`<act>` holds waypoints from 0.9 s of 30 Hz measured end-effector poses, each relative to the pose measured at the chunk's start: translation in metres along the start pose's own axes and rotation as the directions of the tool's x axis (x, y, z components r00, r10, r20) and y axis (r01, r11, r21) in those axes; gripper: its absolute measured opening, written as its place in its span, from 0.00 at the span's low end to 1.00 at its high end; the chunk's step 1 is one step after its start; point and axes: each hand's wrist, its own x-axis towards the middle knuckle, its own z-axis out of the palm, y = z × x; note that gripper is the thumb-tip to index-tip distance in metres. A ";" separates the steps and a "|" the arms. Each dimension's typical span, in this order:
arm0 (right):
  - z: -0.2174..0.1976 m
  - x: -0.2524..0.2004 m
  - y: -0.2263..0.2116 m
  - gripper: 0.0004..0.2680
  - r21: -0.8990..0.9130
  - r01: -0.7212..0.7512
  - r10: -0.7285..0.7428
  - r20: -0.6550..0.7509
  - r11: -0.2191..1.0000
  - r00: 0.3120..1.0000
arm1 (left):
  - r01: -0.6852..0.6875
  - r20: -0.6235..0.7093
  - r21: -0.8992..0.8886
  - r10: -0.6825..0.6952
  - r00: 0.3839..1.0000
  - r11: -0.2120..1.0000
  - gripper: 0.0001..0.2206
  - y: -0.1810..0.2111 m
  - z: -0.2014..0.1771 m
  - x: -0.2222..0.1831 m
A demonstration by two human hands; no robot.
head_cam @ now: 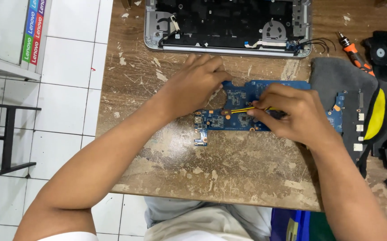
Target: Cleaning the CPU socket area and surrounding components on a laptop motherboard using a small plastic spudger tool.
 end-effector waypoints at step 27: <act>0.011 0.010 -0.020 0.05 0.031 -0.013 0.015 -0.051 0.999 0.999 | 0.001 -0.055 -0.019 -0.002 0.998 1.000 0.07 0.005 -0.014 0.001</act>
